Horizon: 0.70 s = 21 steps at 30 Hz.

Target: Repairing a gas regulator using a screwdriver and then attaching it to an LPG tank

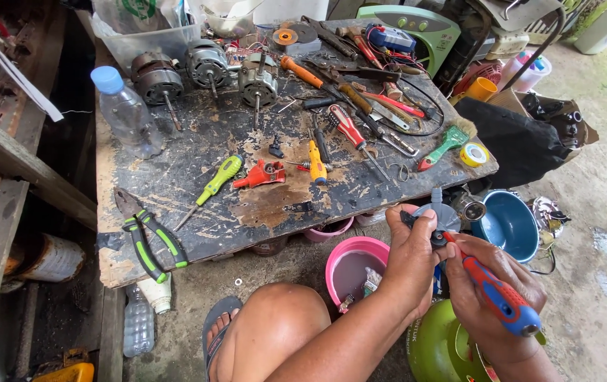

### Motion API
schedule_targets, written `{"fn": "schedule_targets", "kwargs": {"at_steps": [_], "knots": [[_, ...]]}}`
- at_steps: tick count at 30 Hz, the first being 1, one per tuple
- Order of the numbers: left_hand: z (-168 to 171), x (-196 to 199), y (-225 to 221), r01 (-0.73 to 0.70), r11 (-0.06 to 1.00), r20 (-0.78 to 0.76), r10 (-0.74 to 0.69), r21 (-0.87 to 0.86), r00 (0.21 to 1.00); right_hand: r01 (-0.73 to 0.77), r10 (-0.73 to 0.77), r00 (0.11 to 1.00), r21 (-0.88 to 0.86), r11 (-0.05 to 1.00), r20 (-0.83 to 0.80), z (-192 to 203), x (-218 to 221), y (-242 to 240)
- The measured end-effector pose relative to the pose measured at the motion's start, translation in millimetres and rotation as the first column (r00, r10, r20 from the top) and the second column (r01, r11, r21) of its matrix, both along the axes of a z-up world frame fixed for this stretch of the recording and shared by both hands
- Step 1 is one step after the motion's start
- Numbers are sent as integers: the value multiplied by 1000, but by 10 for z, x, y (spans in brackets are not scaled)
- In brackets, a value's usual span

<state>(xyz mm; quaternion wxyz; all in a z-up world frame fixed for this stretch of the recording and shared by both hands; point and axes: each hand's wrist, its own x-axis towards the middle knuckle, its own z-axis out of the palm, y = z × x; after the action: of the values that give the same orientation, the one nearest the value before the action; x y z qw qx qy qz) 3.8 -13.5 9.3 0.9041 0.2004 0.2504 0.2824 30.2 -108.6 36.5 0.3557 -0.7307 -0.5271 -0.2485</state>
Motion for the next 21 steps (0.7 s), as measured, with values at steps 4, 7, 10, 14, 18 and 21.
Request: {"fn": "schedule_targets", "kwargs": {"at_steps": [4,7,10,14,18,21], "knots": [[-55,38,-48,-8,1000,9,8,7,1000,89,-94,992,-55,994,-88,-35,52,-44],[-52,39,-75,2,1000,23,-2,4,1000,-10,28,925,49,999,-380,-120,95,-57],[-86,61,-96,16,1000,34,-15,-19,999,1,47,891,105,994,-451,-87,90,-58],[-149,88,-115,36,999,9,-36,-16,999,37,-32,891,2,999,-454,-10,95,-62],[-147,75,-126,41,999,3,-41,16,999,34,-30,889,2,999,-457,12,135,-69],[-187,98,-130,37,995,16,-39,94,999,105,-82,877,23,994,-474,25,117,-67]]}}
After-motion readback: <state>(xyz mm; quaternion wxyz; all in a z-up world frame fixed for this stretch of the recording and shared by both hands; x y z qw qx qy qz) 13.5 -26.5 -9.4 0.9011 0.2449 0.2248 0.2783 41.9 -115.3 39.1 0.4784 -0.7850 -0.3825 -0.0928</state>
